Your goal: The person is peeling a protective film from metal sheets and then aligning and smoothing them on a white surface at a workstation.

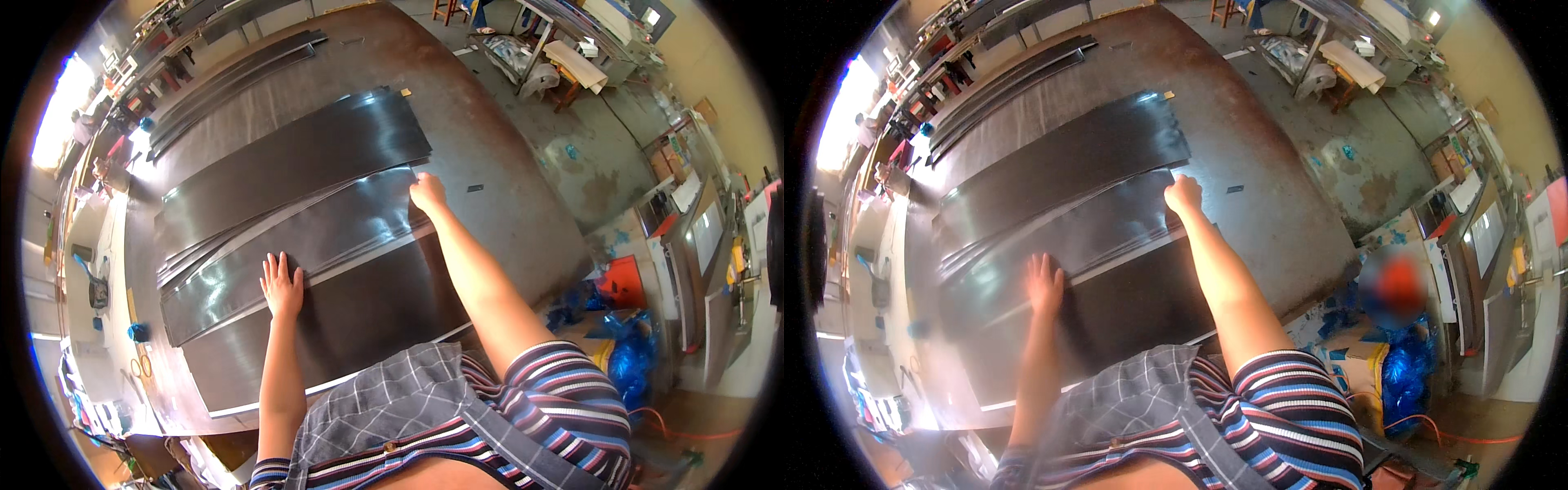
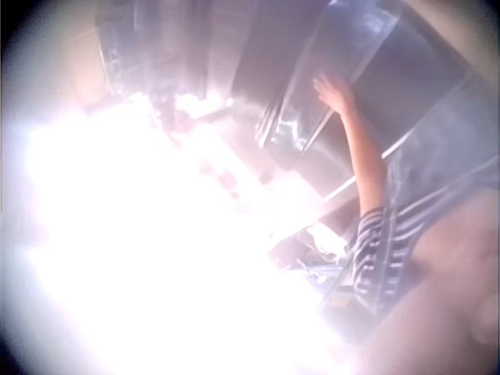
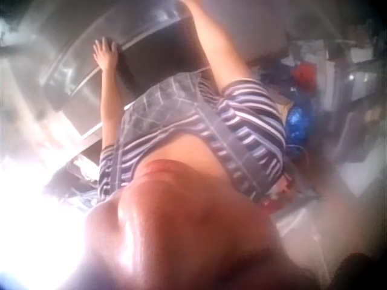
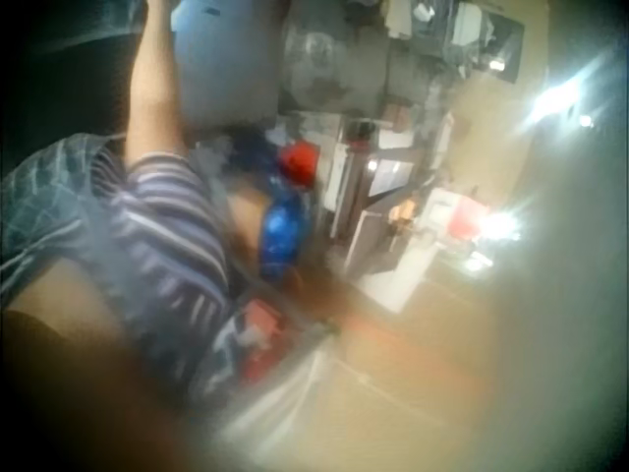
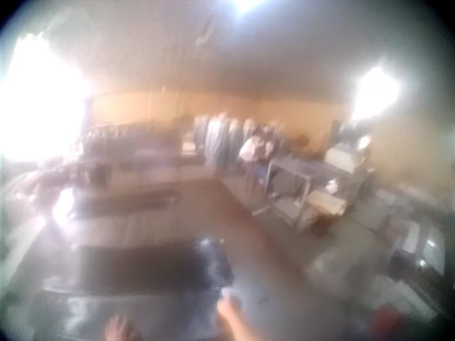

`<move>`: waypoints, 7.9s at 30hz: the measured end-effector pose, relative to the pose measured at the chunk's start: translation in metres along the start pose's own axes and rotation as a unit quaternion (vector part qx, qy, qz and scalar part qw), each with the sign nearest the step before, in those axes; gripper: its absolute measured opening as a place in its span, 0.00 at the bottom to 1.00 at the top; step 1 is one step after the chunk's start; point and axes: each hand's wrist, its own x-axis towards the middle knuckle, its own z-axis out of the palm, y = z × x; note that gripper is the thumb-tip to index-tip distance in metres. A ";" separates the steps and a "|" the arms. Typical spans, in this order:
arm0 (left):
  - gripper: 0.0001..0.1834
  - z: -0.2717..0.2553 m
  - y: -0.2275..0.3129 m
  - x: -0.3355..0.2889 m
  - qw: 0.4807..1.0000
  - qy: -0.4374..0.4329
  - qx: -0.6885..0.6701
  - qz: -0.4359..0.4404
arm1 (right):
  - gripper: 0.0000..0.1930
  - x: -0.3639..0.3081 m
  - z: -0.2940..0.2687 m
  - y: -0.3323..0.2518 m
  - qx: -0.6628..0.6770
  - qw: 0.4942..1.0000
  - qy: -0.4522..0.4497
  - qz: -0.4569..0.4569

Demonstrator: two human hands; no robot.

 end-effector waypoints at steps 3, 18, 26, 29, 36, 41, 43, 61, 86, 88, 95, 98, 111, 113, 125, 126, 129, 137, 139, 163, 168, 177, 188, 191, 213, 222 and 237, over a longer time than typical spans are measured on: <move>0.33 0.003 -0.010 -0.015 1.000 0.015 0.004 0.027 | 0.22 -0.012 -0.005 0.014 0.025 1.000 -0.012 -0.004; 0.32 -0.006 -0.007 -0.025 1.000 0.019 0.009 0.020 | 0.15 0.019 -0.018 -0.009 -0.033 0.987 0.006 -0.157; 0.32 -0.006 -0.005 -0.023 0.999 0.020 0.009 0.030 | 0.11 0.055 0.004 0.019 0.102 0.993 -0.061 -0.010; 0.33 -0.010 -0.007 -0.025 1.000 0.015 0.016 0.020 | 0.13 0.030 -0.005 -0.007 -0.050 0.994 -0.030 -0.091; 0.32 -0.008 -0.004 -0.025 1.000 0.014 0.010 0.020 | 0.18 -0.016 -0.007 -0.023 -0.032 0.992 0.061 -0.106; 0.32 -0.007 -0.004 -0.023 1.000 0.016 0.016 0.021 | 0.10 -0.002 0.006 -0.015 0.181 0.968 0.136 -0.106; 0.33 -0.009 0.001 -0.016 0.999 0.023 0.003 0.022 | 0.10 0.014 0.008 -0.006 0.119 0.965 0.162 -0.168; 0.46 -0.044 -0.132 -0.031 0.491 0.289 -0.798 -0.195 | 0.04 -0.253 -0.144 -0.060 0.143 0.865 0.060 -0.477; 0.12 0.011 -0.220 -0.141 0.258 0.133 -0.898 -0.330 | 0.26 -0.158 -0.022 0.014 -0.009 0.977 -0.007 -0.211; 0.11 -0.015 -0.166 -0.142 0.256 0.147 -0.925 -0.239 | 0.26 -0.150 -0.001 -0.029 0.039 0.949 -0.175 -0.257; 0.12 -0.029 -0.156 -0.158 0.296 0.263 -0.900 -0.181 | 0.18 -0.131 0.045 -0.142 -0.046 0.774 -0.599 -0.200; 0.16 -0.004 -0.136 -0.155 0.567 0.308 -0.649 -0.402 | 0.12 -0.089 0.055 -0.114 -0.109 0.755 -0.608 -0.219; 0.35 -0.002 -0.139 -0.206 0.902 0.304 -0.115 -0.283 | 0.10 -0.149 0.067 -0.142 -0.062 0.741 -0.621 -0.248; 0.35 -0.005 -0.141 -0.210 0.903 0.300 -0.118 -0.285 | 0.10 -0.154 0.068 -0.146 -0.071 0.742 -0.614 -0.259; 0.35 -0.009 -0.143 -0.216 0.913 0.281 -0.101 -0.278 | 0.10 -0.156 0.069 -0.145 -0.089 0.748 -0.602 -0.263; 0.35 -0.009 -0.144 -0.216 0.914 0.281 -0.100 -0.277 | 0.10 -0.156 0.069 -0.145 -0.088 0.749 -0.603 -0.261; 0.34 -0.015 -0.145 -0.216 0.916 0.275 -0.101 -0.276 | 0.09 -0.156 0.069 -0.145 -0.087 0.751 -0.604 -0.254; 0.26 -0.020 -0.187 -0.211 0.898 0.308 -0.060 -0.308 | 0.10 -0.157 0.068 -0.146 -0.099 0.757 -0.592 -0.259; 0.25 -0.020 -0.199 -0.209 0.896 0.304 -0.042 -0.321 | 0.09 -0.157 0.066 -0.148 -0.109 0.755 -0.588 -0.270; 0.19 -0.031 -0.218 -0.204 0.912 0.240 0.009 -0.331 | 0.13 -0.101 0.038 -0.109 -0.155 0.752 -0.587 -0.257; 0.20 -0.025 -0.229 -0.195 0.922 0.237 0.028 -0.303 | 0.15 -0.055 -0.031 -0.055 -0.284 0.788 -0.502 -0.214; 0.22 -0.023 -0.234 -0.199 0.927 0.190 0.051 -0.319 | 0.14 -0.062 -0.032 -0.038 -0.246 0.821 -0.473 -0.203; 0.23 -0.013 -0.198 -0.175 0.944 0.171 0.049 -0.277 | 0.16 -0.064 -0.029 -0.034 -0.252 0.837 -0.431 -0.224; 0.27 0.018 -0.114 -0.149 0.985 0.149 -0.051 -0.067 | 0.18 -0.071 -0.035 -0.041 -0.270 0.835 -0.422 -0.229; 0.34 0.047 0.099 -0.102 0.963 -0.058 0.008 0.262 | 0.34 -0.178 0.022 -0.015 -0.247 0.928 -0.045 -0.274; 0.39 0.038 0.113 -0.102 0.961 -0.081 0.061 0.256 | 0.42 -0.214 0.035 0.002 -0.067 0.962 -0.014 -0.264; 0.41 0.011 -0.241 -0.117 0.931 0.082 0.108 -0.340 | 0.45 -0.206 -0.023 0.078 -0.213 0.972 0.058 -0.084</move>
